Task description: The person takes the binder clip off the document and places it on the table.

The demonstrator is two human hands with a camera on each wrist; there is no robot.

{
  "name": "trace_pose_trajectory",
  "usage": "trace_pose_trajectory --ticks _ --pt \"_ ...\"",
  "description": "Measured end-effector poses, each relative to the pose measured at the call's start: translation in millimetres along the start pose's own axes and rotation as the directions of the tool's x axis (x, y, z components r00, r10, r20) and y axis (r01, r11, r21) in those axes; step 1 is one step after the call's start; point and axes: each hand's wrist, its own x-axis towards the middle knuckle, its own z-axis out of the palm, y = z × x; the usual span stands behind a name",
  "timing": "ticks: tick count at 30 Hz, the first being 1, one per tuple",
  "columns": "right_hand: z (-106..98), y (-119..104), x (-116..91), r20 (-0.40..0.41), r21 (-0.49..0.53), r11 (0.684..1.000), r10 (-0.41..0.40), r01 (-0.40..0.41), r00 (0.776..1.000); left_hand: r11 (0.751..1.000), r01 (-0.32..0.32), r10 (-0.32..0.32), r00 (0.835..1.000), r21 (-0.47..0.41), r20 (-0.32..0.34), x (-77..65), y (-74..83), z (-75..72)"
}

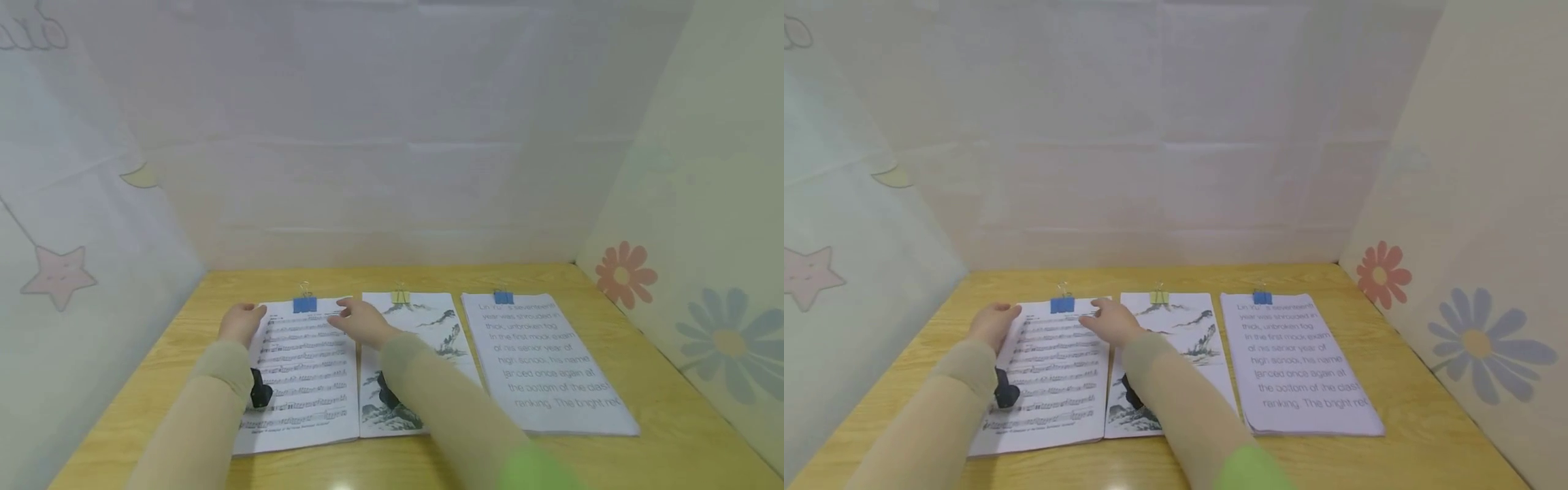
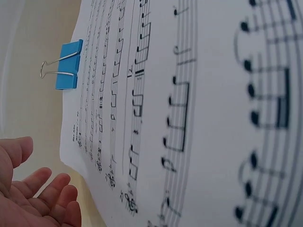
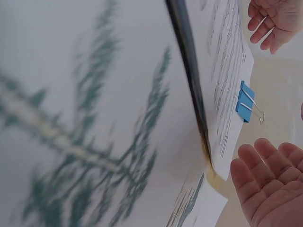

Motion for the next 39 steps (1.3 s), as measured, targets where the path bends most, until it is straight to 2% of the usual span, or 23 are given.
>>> trace_pose_trajectory --ticks 4,11,22,32,39 --pt "5.7 -3.6 5.2 0.000 0.056 0.998 0.017 -0.017 1.000 1.000 -0.006 0.006 1.000 -0.011 0.013 0.2 0.2 2.1" --pt "16.4 -4.8 12.7 0.025 0.082 0.996 0.026 -0.028 0.999 0.998 -0.027 0.025 0.999 0.049 0.039 1.6 -3.5 5.0" --pt "25.3 0.0 20.5 0.025 0.084 0.995 0.049 -0.051 0.999 0.996 0.024 -0.025 1.000 0.081 0.009 8.8 -1.7 10.8" --pt "28.8 -1.4 27.3 0.014 0.069 0.995 0.064 -0.065 0.998 0.992 -0.070 0.065 0.996 0.103 0.054 19.3 0.7 8.7" --pt "28.4 -2.1 32.0 0.006 0.079 0.996 0.046 -0.046 0.999 0.994 -0.103 0.099 0.990 0.038 0.096 23.9 4.8 8.7"
